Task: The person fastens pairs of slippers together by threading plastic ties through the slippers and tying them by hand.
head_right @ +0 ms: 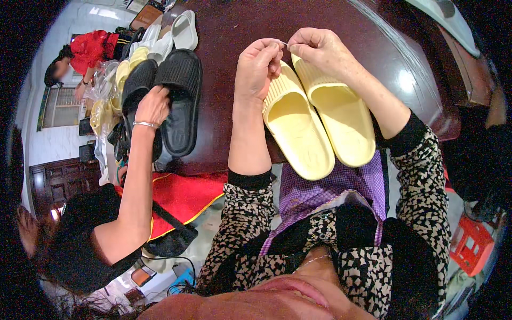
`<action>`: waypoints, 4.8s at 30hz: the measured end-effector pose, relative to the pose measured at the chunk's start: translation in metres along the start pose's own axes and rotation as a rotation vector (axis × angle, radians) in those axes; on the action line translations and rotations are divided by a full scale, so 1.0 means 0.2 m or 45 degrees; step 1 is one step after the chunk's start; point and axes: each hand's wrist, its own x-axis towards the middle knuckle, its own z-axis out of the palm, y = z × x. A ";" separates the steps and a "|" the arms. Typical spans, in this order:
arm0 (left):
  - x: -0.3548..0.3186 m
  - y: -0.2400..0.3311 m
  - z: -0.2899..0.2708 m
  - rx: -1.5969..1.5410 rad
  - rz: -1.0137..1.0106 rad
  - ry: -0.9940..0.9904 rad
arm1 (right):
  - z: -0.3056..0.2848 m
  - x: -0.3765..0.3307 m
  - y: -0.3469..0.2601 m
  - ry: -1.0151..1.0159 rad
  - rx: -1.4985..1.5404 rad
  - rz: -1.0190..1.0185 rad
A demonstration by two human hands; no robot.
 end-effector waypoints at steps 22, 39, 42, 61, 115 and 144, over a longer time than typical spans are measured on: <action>0.03 0.00 0.00 0.048 -0.098 -0.067 | -0.01 0.00 -0.02 0.014 -0.034 -0.101; 0.18 -0.08 -0.13 -0.022 0.055 -0.026 | -0.15 -0.11 -0.11 0.237 -0.443 -0.563; 0.22 -0.06 -0.14 -0.057 0.117 0.049 | -0.14 -0.17 -0.16 0.061 -0.631 -0.621; 0.32 -0.03 -0.20 -0.174 0.192 0.353 | -0.01 -0.27 -0.09 -0.307 -1.297 -0.465; 0.25 -0.17 -0.41 0.003 0.174 0.436 | -1.89 0.06 0.29 1.181 -0.702 0.283; 0.35 -0.31 -0.54 0.417 0.544 1.016 | -0.60 0.48 -0.07 0.060 -1.383 -0.306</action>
